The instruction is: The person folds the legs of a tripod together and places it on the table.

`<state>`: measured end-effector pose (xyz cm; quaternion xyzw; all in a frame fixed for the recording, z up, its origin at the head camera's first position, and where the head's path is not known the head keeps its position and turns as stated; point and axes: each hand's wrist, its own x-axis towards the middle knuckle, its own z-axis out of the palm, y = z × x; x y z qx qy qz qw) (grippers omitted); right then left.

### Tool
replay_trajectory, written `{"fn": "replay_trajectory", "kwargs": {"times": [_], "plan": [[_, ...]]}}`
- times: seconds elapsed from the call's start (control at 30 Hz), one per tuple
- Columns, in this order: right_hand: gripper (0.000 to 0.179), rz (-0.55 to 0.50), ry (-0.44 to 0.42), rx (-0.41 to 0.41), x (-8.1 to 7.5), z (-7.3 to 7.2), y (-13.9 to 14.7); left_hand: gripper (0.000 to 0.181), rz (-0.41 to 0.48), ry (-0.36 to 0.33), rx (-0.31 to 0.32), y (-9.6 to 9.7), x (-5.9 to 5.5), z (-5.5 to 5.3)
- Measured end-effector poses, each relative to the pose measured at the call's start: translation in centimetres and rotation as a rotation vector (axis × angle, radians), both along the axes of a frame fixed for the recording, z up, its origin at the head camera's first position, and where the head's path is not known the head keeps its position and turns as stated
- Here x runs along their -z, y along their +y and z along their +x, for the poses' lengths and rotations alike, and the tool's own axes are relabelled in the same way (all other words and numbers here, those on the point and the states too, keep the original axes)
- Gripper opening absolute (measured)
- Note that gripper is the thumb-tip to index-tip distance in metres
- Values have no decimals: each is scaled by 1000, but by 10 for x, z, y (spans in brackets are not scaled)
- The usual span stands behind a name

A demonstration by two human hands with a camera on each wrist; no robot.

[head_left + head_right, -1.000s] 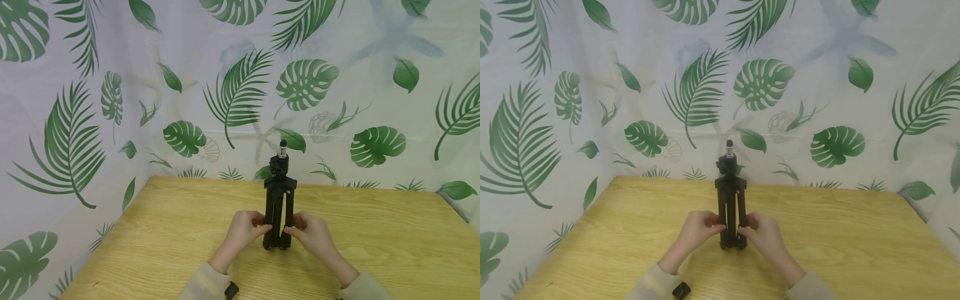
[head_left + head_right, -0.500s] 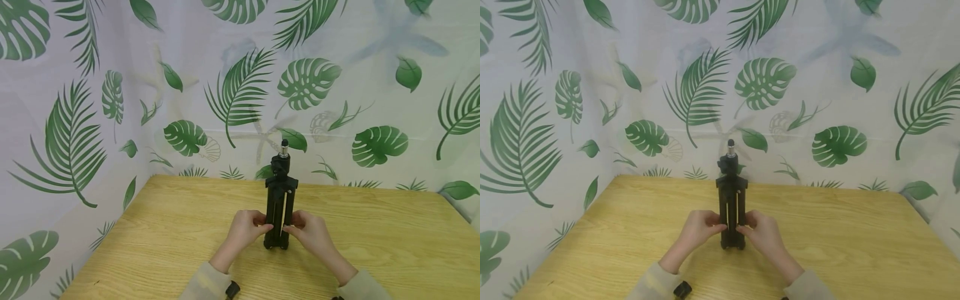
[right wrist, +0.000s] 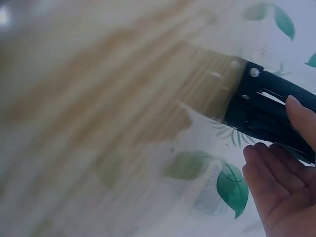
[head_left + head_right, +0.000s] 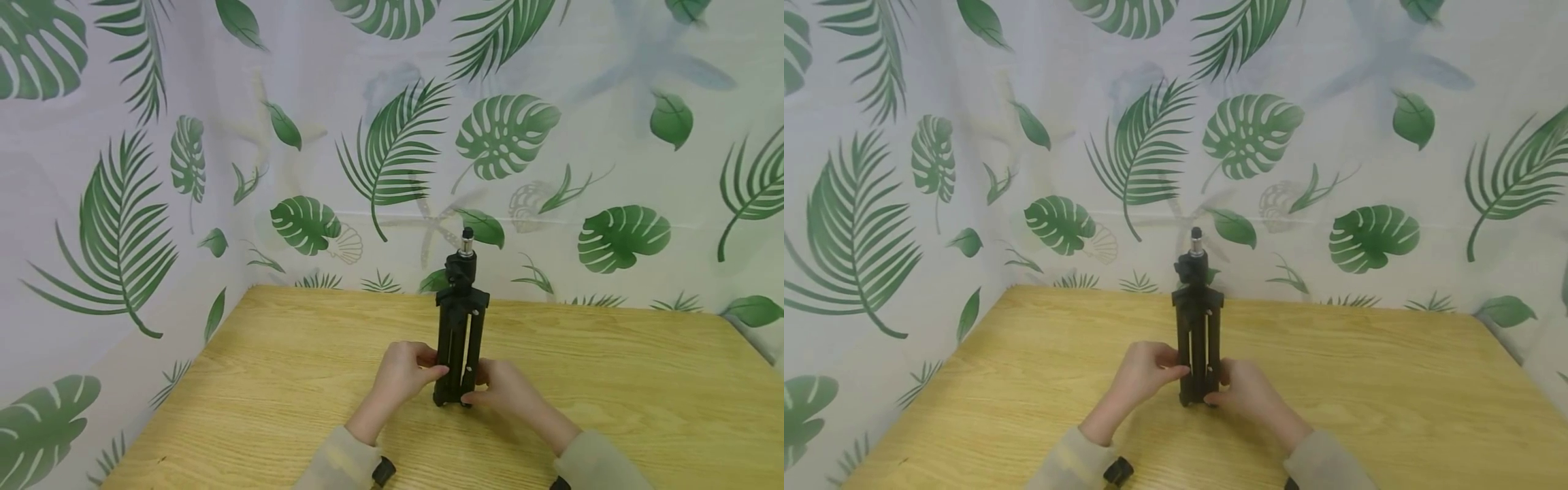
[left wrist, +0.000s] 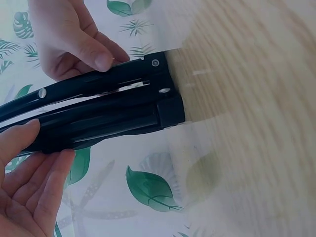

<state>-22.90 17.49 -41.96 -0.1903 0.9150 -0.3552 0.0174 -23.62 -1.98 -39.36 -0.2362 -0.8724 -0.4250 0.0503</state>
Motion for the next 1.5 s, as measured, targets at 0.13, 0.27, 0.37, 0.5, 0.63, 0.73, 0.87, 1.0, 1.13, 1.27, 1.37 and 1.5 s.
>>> {"fn": "replay_trajectory", "kwargs": {"times": [0.13,0.27,0.37,0.5,0.63,0.73,0.87,1.0,1.13,1.27,1.37,1.5], "plan": [[30,-8,-11,3,1,-1,-2,17,-4,8,2,1,-1,1],[27,-1,1,17,1,0,-4,18,1,3,4,0,-1,1],[25,13,23,28,2,-1,-4,21,6,-36,24,-1,0,-1],[23,20,34,45,4,-1,-5,28,12,-95,60,-7,-5,-7],[22,14,23,55,6,-1,-4,27,98,-10,22,-12,-29,-12],[21,19,21,63,6,-1,-3,22,223,119,-3,-12,-61,-15],[21,35,30,72,6,-1,-3,19,349,243,29,-6,-108,-17],[21,36,33,70,6,-1,-3,20,330,296,66,3,-140,-17],[21,34,41,58,7,-2,-3,24,255,286,85,12,-154,-19],[21,27,44,43,7,-2,-5,22,241,250,96,17,-156,-22],[21,19,32,50,6,-1,-6,19,255,234,102,18,-156,-23],[21,16,27,68,5,-1,-7,17,279,229,112,19,-155,-24]]}}
